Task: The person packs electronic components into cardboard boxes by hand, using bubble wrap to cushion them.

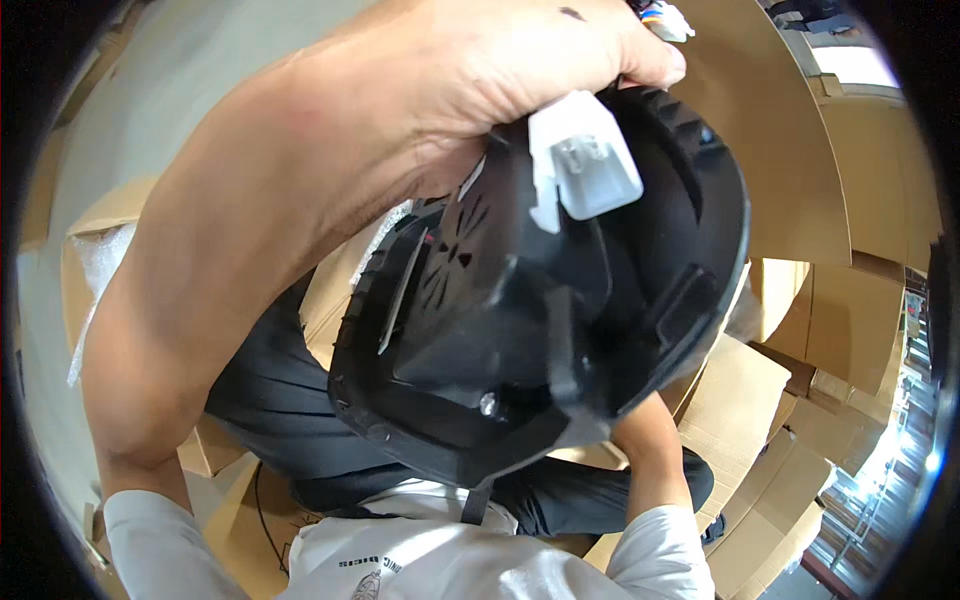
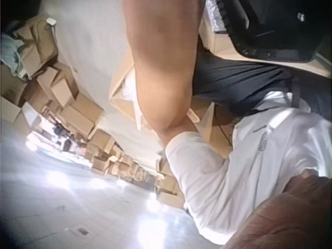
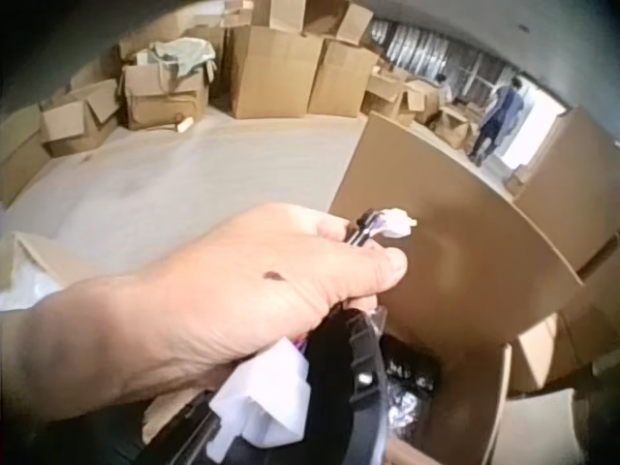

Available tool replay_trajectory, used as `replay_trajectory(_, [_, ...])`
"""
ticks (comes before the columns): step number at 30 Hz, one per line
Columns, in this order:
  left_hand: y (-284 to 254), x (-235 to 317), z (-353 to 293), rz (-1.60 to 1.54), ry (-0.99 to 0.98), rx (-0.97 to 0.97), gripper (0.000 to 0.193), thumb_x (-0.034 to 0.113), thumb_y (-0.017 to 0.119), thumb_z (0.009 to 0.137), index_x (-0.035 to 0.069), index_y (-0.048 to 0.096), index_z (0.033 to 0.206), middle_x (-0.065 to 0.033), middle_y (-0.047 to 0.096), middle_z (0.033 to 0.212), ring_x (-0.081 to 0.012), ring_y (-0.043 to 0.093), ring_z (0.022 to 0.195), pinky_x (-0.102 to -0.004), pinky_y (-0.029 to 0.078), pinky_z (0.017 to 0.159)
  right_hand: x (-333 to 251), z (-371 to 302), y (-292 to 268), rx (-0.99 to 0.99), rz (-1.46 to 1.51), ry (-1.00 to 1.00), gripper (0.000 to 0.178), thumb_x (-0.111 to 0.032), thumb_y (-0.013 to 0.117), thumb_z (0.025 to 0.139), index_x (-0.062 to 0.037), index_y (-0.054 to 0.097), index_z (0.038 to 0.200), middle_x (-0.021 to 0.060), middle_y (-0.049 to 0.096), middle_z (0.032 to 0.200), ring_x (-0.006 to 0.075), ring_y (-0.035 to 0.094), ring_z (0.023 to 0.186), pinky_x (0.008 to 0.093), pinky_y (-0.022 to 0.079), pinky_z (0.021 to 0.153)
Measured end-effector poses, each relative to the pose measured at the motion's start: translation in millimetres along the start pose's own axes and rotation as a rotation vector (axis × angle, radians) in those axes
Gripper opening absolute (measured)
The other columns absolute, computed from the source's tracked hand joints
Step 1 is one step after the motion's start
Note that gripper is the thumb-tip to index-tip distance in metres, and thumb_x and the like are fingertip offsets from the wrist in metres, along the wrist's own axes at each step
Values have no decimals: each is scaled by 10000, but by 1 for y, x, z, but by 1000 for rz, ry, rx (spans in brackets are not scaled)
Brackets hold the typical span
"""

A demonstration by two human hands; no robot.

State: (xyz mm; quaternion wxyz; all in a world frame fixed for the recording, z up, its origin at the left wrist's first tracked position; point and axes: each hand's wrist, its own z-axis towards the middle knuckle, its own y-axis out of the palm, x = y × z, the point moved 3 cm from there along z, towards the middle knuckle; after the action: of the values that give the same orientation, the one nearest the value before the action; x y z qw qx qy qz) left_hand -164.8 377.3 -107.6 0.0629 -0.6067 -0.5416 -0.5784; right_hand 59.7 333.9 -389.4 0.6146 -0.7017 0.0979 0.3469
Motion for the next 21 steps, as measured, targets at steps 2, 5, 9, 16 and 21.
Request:
replay_trajectory(2, [8, 1, 2, 160, 75, 144, 229, 214, 600, 994, -9, 621, 947, -44, 614, 763, -105, 578, 622, -279, 485, 573, 7, -25, 9, -191, -220, -46, 999, -418, 866, 728, 23, 382, 1482, 280, 355, 1542, 457, 364, 1415, 519, 324, 1170])
replay_trajectory(5, [6, -5, 16, 176, 129, 154, 216, 221, 625, 984, 6, 627, 960, -24, 605, 750, -88, 566, 610, -257, 470, 561, 17, -35, 13, -265, -378, 42, 1165, -406, 910, 653, 0, 278, 1543, 258, 266, 1603, 439, 270, 1479, 521, 271, 1209])
replay_trajectory(9, [-5, -15, 37, 202, 257, 223, 203, 234, 676, 963, 35, 641, 985, 15, 588, 725, -54, 543, 587, -214, 439, 538, 18, -22, 5, -268, -160, 171, 1177, -422, 898, 657, -2, 260, 1553, 252, 284, 1598, 435, 273, 1478, 548, 273, 1199])
replay_trajectory(16, [-6, -22, 43, 210, 263, 270, 199, 244, 727, 949, 69, 648, 1002, 72, 551, 687, -1, 497, 556, -156, 383, 501, 30, -39, 40, -168, -398, 11, 1172, -503, 844, 700, -1, 235, 1567, 237, 256, 1622, 414, 253, 1497, 575, 252, 1193])
replay_trajectory(21, [-4, -19, 38, 157, 259, 427, 212, 256, 684, 990, 62, 646, 1064, 73, 535, 696, -17, 511, 571, -164, 413, 522, 14, -21, -22, -153, 10, 101, 1002, -552, 778, 797, 91, 404, 1470, 277, 249, 1614, 381, 330, 1478, 502, 348, 1176])
